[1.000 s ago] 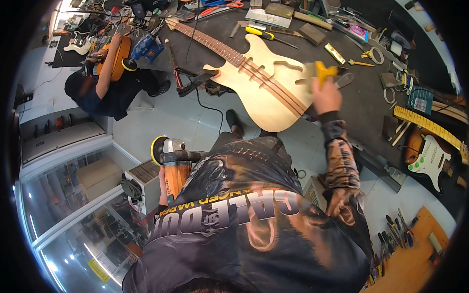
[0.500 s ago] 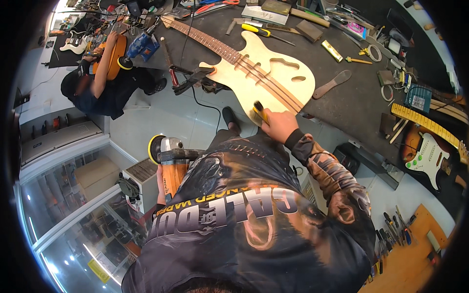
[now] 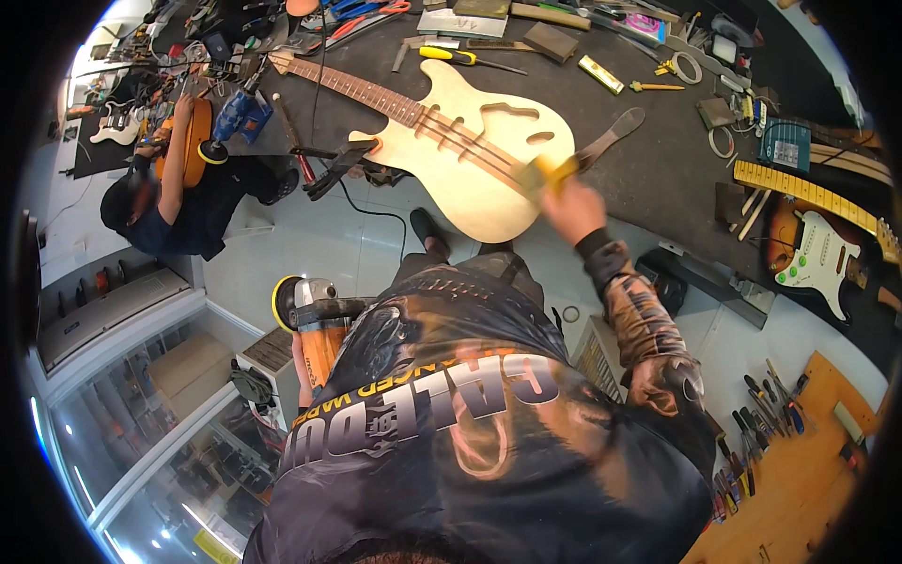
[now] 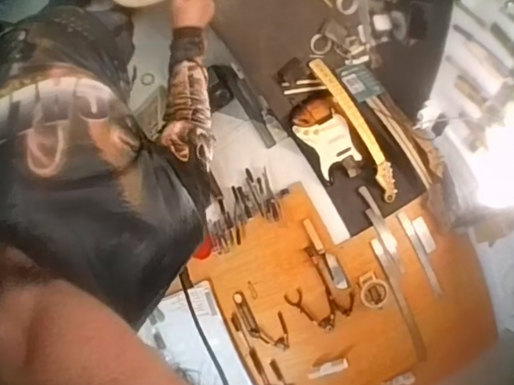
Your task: The person uses a power sander on the front of a wooden instrument body, wipes the surface with a yellow cloth, and then picks up the instrument to sand the back and neck.
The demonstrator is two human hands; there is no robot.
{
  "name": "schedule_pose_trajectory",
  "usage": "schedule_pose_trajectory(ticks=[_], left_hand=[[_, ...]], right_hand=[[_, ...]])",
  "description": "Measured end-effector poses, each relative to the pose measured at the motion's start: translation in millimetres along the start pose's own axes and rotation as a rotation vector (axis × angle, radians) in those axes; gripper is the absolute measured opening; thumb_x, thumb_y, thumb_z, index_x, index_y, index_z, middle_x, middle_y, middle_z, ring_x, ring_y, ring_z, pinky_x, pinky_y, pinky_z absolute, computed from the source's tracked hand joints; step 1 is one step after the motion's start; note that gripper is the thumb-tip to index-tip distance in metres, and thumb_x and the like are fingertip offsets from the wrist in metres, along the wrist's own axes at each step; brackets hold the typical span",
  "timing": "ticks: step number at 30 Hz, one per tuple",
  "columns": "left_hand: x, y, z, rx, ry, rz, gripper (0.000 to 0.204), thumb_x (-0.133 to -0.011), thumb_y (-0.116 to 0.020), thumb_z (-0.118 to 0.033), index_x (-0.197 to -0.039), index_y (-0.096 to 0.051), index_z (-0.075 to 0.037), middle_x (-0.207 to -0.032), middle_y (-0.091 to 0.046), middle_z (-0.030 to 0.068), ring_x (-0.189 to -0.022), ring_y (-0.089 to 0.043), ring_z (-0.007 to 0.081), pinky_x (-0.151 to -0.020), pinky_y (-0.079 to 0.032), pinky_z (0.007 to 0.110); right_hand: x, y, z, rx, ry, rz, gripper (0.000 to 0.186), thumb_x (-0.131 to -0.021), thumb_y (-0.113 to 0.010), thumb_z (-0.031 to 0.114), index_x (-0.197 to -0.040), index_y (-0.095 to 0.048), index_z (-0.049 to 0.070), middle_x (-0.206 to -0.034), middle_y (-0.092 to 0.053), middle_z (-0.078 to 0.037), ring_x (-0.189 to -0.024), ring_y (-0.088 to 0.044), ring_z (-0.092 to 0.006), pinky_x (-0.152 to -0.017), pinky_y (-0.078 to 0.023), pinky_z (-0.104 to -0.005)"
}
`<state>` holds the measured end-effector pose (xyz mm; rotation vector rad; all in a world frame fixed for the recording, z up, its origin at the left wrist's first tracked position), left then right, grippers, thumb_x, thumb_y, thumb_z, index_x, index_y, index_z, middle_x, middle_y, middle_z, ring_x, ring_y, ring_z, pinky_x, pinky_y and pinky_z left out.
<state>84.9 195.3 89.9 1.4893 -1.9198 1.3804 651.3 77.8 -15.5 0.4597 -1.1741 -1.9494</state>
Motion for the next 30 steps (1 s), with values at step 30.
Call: schedule_pose_trajectory(ticks=[30], left_hand=[[-20.2, 0.6, -20.8, -0.051, 0.019, 0.066, 0.074, -0.104, -0.047, -0.065, -0.151, -0.051, -0.008, -0.144, -0.063, 0.0176, -0.125, -0.064, 0.0363, -0.11, -0.05, 0.05]], right_hand=[[-92.0, 86.2, -120.5, 0.133, -0.304, -0.399, 0.05, -0.099, -0.06, 0.051, -0.117, -0.066, 0.004, -0.099, -0.075, -0.026, -0.093, -0.071, -0.0464, -0.081, -0.055, -0.0568]])
Point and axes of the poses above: each hand's wrist, its own x-axis away from the middle knuckle, its own y-axis out of the back of the hand, z = x × y, the point moved 3 cm from there along -x, towards the middle knuckle
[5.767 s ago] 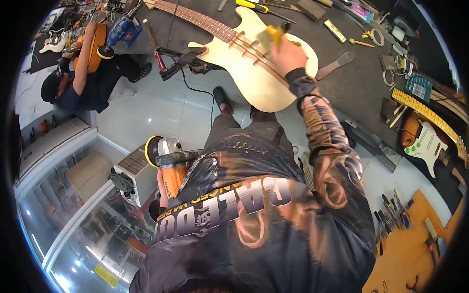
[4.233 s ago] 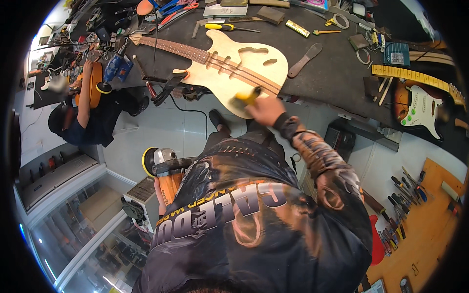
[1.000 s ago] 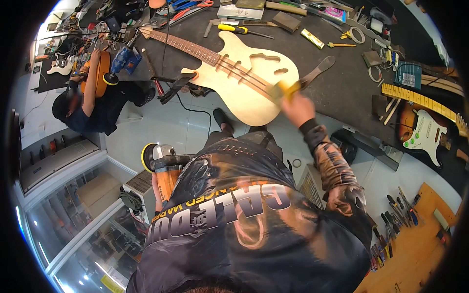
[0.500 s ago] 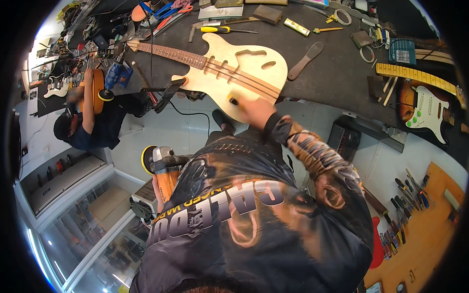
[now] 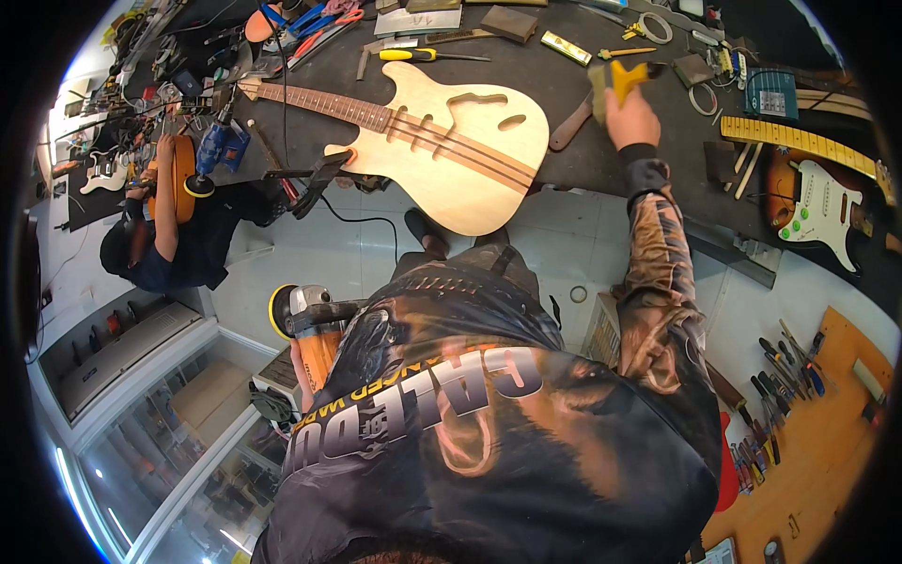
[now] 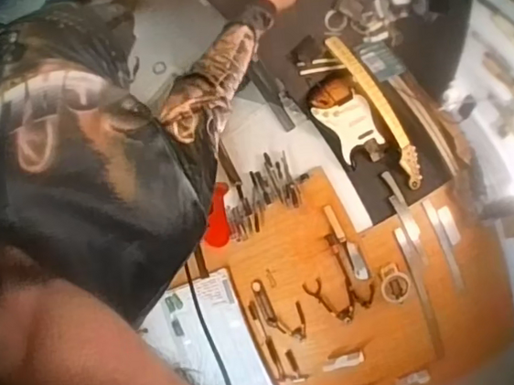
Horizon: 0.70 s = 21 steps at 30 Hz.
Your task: The person uses a power sander on the front of a wooden instrument body, wipes the surface with a yellow cloth, and then picks up the instrument to sand the back and neck.
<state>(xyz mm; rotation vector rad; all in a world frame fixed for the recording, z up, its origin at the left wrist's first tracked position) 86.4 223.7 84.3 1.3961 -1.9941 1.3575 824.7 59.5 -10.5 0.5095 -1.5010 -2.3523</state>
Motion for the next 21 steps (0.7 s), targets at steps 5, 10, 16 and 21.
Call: schedule_pose_trajectory(ticks=[5, 10, 16, 21], left_hand=[[-2.5, 6.1, 1.0, -0.004, 0.005, -0.004, 0.074, -0.104, -0.047, -0.065, -0.151, -0.051, -0.007, -0.144, -0.062, 0.0178, -0.126, -0.064, 0.0365, -0.111, -0.05, 0.05], [-4.6, 16.0, 2.1, -0.009, 0.014, -0.052, 0.074, -0.104, -0.049, -0.064, -0.15, -0.053, -0.006, -0.142, -0.064, 0.0172, -0.124, -0.064, 0.0352, -0.109, -0.051, 0.049], [-5.4, -11.6, -1.9, -0.02, 0.026, -0.041, 0.072, -0.104, -0.05, -0.064, -0.148, -0.054, -0.007, -0.139, -0.065, 0.0165, -0.121, -0.066, 0.0333, -0.105, -0.053, 0.047], [2.5, -31.0, -2.8, -0.013, 0.012, -0.061, 0.071, -0.104, -0.051, -0.064, -0.146, -0.056, -0.007, -0.137, -0.067, 0.016, -0.118, -0.067, 0.0317, -0.102, -0.055, 0.046]], right_hand=[[32.5, -13.1, 47.2, -0.115, 0.003, 0.064, 0.052, -0.101, -0.058, 0.051, -0.109, -0.066, 0.0, -0.094, -0.074, -0.027, -0.088, -0.071, -0.0465, -0.077, -0.055, -0.0576], [170.3, -26.2, 143.8, -0.212, 0.298, 0.584, 0.049, -0.101, -0.055, 0.05, -0.095, -0.07, 0.004, -0.078, -0.071, -0.021, -0.072, -0.07, -0.0424, -0.066, -0.056, -0.0533], [244.2, -47.0, 150.6, -0.262, 0.422, 0.71, 0.052, -0.097, -0.06, 0.053, -0.088, -0.072, 0.003, -0.077, -0.071, -0.022, -0.074, -0.07, -0.0439, -0.07, -0.056, -0.054], [139.1, -37.1, 43.0, -0.216, -0.077, 0.403, 0.062, -0.1, -0.061, 0.057, -0.089, -0.068, -0.004, -0.091, -0.071, -0.031, -0.086, -0.069, -0.0511, -0.075, -0.054, -0.0568]])
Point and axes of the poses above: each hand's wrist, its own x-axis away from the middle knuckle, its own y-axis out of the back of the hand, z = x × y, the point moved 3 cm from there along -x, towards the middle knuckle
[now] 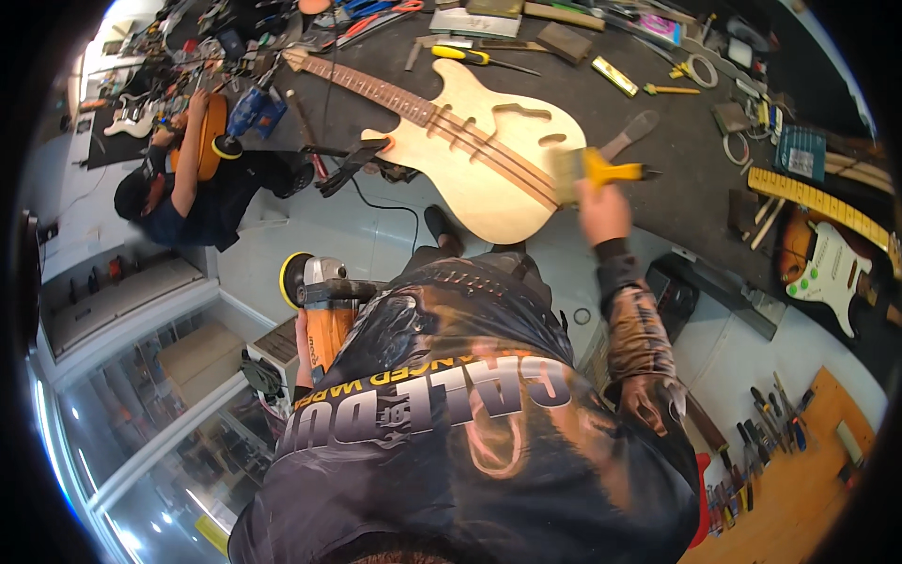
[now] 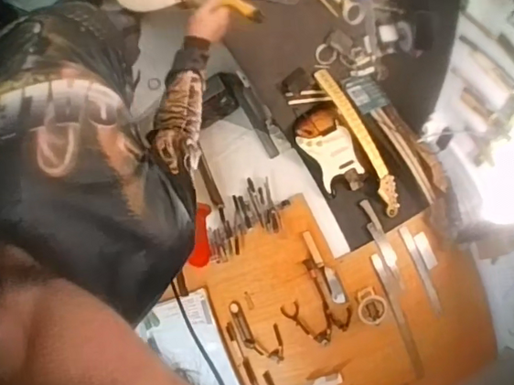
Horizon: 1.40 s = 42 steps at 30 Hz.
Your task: The person uses a power sander on the front of a wooden instrument body, wipes the surface with a yellow cloth, and then picks up the instrument to sand the back and neck.
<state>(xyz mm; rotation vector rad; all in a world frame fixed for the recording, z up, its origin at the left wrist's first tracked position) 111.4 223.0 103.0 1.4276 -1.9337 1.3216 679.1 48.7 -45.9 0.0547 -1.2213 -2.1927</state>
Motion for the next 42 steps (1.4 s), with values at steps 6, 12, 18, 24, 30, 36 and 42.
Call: schedule_pose_trajectory(ticks=[6, 12, 18, 24, 30, 36, 42], left_hand=[[-2.3, -9.6, -3.8, -0.01, 0.011, -0.022, 0.069, -0.104, -0.052, -0.062, -0.144, -0.057, -0.007, -0.133, -0.069, 0.0156, -0.113, -0.07, 0.0302, -0.098, -0.057, 0.043], [13.1, -33.3, -2.9, 0.069, -0.019, -0.06, 0.07, -0.103, -0.053, -0.062, -0.145, -0.056, -0.006, -0.132, -0.069, 0.0168, -0.11, -0.071, 0.0322, -0.095, -0.058, 0.045], [15.0, -25.9, -10.3, 0.08, -0.021, -0.063, 0.075, -0.101, -0.053, -0.065, -0.144, -0.056, -0.004, -0.127, -0.07, 0.0199, -0.106, -0.072, 0.0332, -0.09, -0.06, 0.045], [0.4, -12.9, -25.9, 0.035, 0.014, 0.029, 0.075, -0.101, -0.054, -0.065, -0.144, -0.056, -0.004, -0.126, -0.07, 0.02, -0.105, -0.072, 0.0333, -0.09, -0.061, 0.045], [-24.2, 13.9, -58.2, -0.056, 0.08, 0.171, 0.075, -0.1, -0.054, -0.066, -0.143, -0.056, -0.004, -0.125, -0.07, 0.0202, -0.104, -0.072, 0.0334, -0.089, -0.061, 0.045], [-31.8, 58.0, -85.8, -0.081, 0.158, 0.304, 0.076, -0.1, -0.054, -0.066, -0.143, -0.056, -0.003, -0.124, -0.07, 0.0204, -0.103, -0.072, 0.0335, -0.088, -0.061, 0.045], [-15.4, 135.2, -96.8, -0.01, 0.181, 0.352, 0.076, -0.1, -0.055, -0.066, -0.143, -0.056, -0.003, -0.123, -0.07, 0.0206, -0.102, -0.073, 0.0336, -0.087, -0.061, 0.045]], right_hand=[[-129.3, 100.6, -141.6, -0.317, -0.205, -0.065, 0.047, -0.098, -0.07, 0.044, -0.111, -0.065, 0.0, -0.087, -0.07, -0.017, -0.06, -0.064, -0.0268, -0.06, -0.053, -0.0409], [-125.1, 67.8, -154.4, -0.669, -0.382, -0.115, 0.063, -0.094, -0.072, 0.019, -0.148, -0.043, 0.004, -0.094, -0.067, -0.014, -0.05, -0.055, -0.0174, -0.045, -0.047, -0.0327], [-40.2, 4.8, -85.4, -0.374, 0.041, -0.485, 0.046, -0.094, -0.063, 0.006, -0.137, -0.055, -0.006, -0.114, -0.065, -0.018, -0.103, -0.065, -0.025, -0.094, -0.053, -0.0381], [50.8, 96.7, 189.3, -0.842, 0.546, 0.064, 0.031, -0.104, -0.054, -0.001, -0.133, -0.063, 0.0, -0.114, -0.066, -0.007, -0.1, -0.063, -0.014, -0.085, -0.051, -0.0264], [200.8, 237.8, 357.9, -0.902, 1.561, 0.298, 0.033, -0.103, -0.053, 0.003, -0.135, -0.064, 0.002, -0.106, -0.068, -0.008, -0.087, -0.063, -0.0147, -0.075, -0.052, -0.028], [299.8, 241.7, 398.0, -0.911, 1.714, 0.45, 0.032, -0.101, -0.063, 0.012, -0.132, -0.067, 0.01, -0.1, -0.07, -0.004, -0.078, -0.062, -0.0139, -0.066, -0.053, -0.0276], [348.5, 206.1, 441.5, -0.962, 1.739, 0.547, 0.033, -0.098, -0.074, 0.021, -0.13, -0.07, 0.018, -0.093, -0.073, 0.0, -0.068, -0.06, -0.0132, -0.058, -0.053, -0.0271]])
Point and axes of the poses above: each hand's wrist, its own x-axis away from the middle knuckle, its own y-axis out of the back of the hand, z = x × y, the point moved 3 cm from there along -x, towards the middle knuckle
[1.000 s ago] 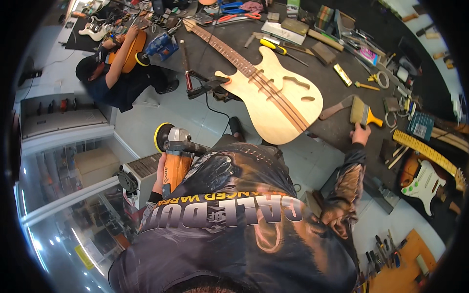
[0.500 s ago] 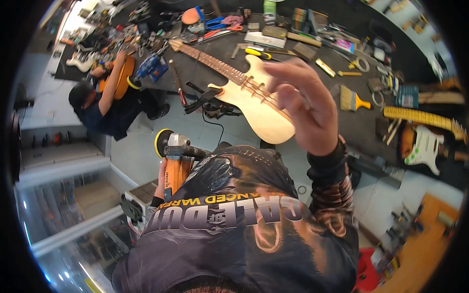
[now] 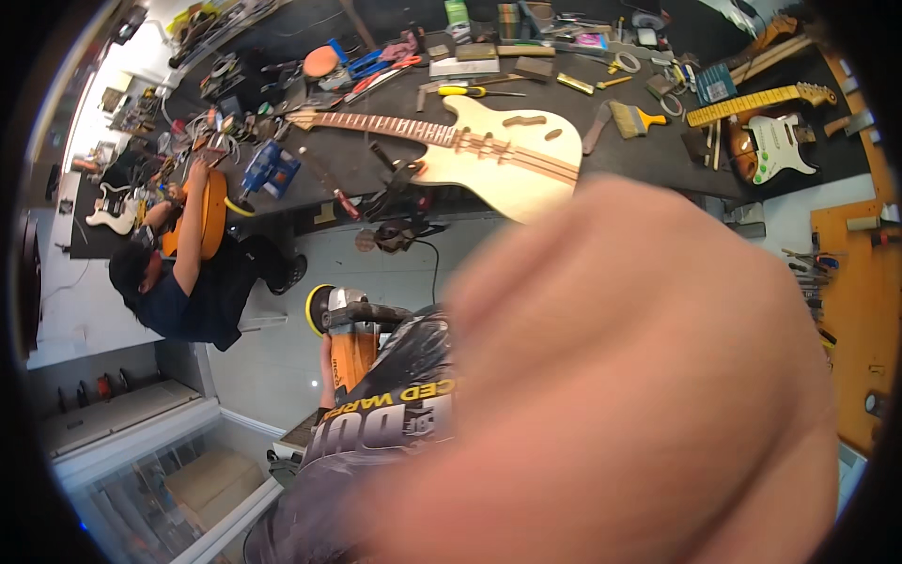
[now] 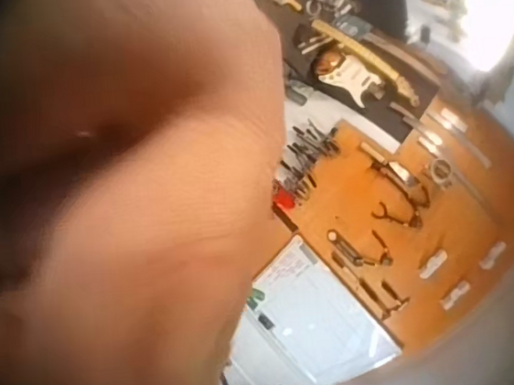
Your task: The person uses a power sander on the front of a wooden instrument body, wipes the surface with a yellow cloth, and then picks up the instrument to sand the back and neck.
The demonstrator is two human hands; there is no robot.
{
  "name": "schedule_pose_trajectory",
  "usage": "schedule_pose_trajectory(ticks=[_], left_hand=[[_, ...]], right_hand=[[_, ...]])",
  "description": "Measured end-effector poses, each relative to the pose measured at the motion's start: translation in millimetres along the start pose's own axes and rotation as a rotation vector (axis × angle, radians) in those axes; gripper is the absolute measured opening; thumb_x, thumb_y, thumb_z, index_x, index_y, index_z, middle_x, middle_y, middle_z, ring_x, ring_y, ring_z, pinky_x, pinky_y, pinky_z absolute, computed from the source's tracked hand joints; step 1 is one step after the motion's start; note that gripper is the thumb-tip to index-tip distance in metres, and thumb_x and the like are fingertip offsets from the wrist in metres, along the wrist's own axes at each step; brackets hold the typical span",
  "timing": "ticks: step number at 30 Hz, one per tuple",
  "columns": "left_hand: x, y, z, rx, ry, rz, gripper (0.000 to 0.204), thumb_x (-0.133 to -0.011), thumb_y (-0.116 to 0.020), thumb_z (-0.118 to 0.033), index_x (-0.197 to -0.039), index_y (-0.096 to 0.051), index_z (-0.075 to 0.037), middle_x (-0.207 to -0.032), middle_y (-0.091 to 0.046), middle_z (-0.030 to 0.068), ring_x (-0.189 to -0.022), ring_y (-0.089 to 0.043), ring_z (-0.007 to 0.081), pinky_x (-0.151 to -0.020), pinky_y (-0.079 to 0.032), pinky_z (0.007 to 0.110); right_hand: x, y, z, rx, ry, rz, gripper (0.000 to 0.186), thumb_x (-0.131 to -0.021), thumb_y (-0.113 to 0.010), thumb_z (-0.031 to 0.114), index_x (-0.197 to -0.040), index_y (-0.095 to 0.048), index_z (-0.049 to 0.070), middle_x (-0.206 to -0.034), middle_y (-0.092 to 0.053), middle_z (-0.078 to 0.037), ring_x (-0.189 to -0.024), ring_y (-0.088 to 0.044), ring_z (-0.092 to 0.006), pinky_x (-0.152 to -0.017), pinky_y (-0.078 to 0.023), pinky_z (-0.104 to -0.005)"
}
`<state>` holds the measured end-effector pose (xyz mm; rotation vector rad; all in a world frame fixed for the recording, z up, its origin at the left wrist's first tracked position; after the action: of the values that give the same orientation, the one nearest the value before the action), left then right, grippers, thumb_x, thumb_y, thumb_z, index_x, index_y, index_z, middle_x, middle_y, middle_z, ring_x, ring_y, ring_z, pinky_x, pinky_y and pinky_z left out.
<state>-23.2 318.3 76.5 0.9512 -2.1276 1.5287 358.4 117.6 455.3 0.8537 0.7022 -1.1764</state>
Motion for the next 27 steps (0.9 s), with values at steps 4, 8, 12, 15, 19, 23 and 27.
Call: schedule_pose_trajectory(ticks=[4, 8, 12, 15, 19, 23, 27], left_hand=[[0.8, 5.9, -13.3, -0.016, 0.084, 0.087, 0.076, -0.099, -0.055, -0.066, -0.143, -0.056, -0.003, -0.123, -0.07, 0.0207, -0.102, -0.073, 0.0337, -0.087, -0.061, 0.045], [12.7, 22.2, -14.5, 0.008, 0.089, 0.121, 0.077, -0.099, -0.055, -0.066, -0.143, -0.056, -0.003, -0.122, -0.07, 0.0209, -0.101, -0.073, 0.0337, -0.086, -0.061, 0.045], [15.8, 26.7, -21.1, 0.012, 0.134, 0.176, 0.077, -0.099, -0.055, -0.066, -0.142, -0.056, -0.003, -0.121, -0.07, 0.021, -0.101, -0.073, 0.0338, -0.086, -0.062, 0.045], [5.0, 16.8, -28.1, -0.003, 0.213, 0.248, 0.077, -0.099, -0.055, -0.066, -0.142, -0.057, -0.002, -0.121, -0.07, 0.0211, -0.1, -0.073, 0.0338, -0.085, -0.062, 0.045], [6.3, 12.8, -30.5, -0.036, 0.278, 0.32, 0.077, -0.099, -0.055, -0.066, -0.142, -0.057, -0.002, -0.12, -0.071, 0.0212, -0.099, -0.073, 0.0339, -0.085, -0.062, 0.045], [-9.0, -31.1, -45.0, -0.199, 0.286, 0.336, 0.078, -0.097, -0.057, -0.066, -0.141, -0.057, -0.001, -0.117, -0.071, 0.022, -0.095, -0.074, 0.034, -0.082, -0.062, 0.045], [-41.8, -64.6, -59.8, -0.485, 0.193, 0.379, 0.076, -0.097, -0.058, -0.063, -0.14, -0.057, 0.0, -0.115, -0.071, 0.0233, -0.093, -0.074, 0.034, -0.08, -0.063, 0.046]], right_hand=[[5.2, -21.2, 22.9, -0.121, -0.128, -0.06, 0.035, -0.098, -0.076, 0.025, -0.132, -0.069, 0.02, -0.092, -0.072, 0.001, -0.065, -0.062, -0.0126, -0.055, -0.054, -0.0287], [103.7, -56.4, -39.0, -0.161, -0.701, -0.621, 0.014, -0.099, -0.068, 0.007, -0.086, -0.061, 0.009, -0.075, -0.058, -0.002, -0.061, -0.052, -0.0123, -0.054, -0.043, -0.0307], [314.4, -124.8, -117.2, 1.096, -1.659, 0.313, 0.045, -0.106, -0.055, 0.042, -0.091, -0.073, 0.004, -0.088, -0.072, -0.02, -0.084, -0.07, -0.0406, -0.075, -0.052, -0.0534], [499.7, -212.4, -122.5, 0.481, -1.952, 0.368, 0.05, -0.105, -0.051, 0.045, -0.103, -0.077, 0.002, -0.103, -0.075, -0.026, -0.098, -0.072, -0.0437, -0.09, -0.054, -0.0495], [377.3, -185.4, -111.9, 0.578, -1.939, 0.094, 0.044, -0.105, -0.055, 0.04, -0.101, -0.076, 0.001, -0.102, -0.074, -0.025, -0.096, -0.07, -0.0432, -0.09, -0.054, -0.0482], [321.2, -168.0, -134.5, 0.627, -1.526, -0.35, 0.03, -0.103, -0.062, 0.028, -0.104, -0.07, 0.0, -0.099, -0.069, -0.017, -0.101, -0.068, -0.0339, -0.092, -0.054, -0.0419], [238.1, -163.3, -147.6, 0.613, -1.291, -0.532, 0.031, -0.104, -0.061, 0.03, -0.11, -0.071, 0.001, -0.104, -0.07, -0.015, -0.105, -0.068, -0.0315, -0.097, -0.053, -0.0393]])
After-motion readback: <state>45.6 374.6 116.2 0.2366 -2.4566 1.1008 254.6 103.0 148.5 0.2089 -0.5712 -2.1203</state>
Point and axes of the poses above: each hand's wrist, its own x-axis away from the middle knuckle, its own y-axis out of the back of the hand, z = x × y, the point moved 3 cm from there along -x, towards the middle knuckle
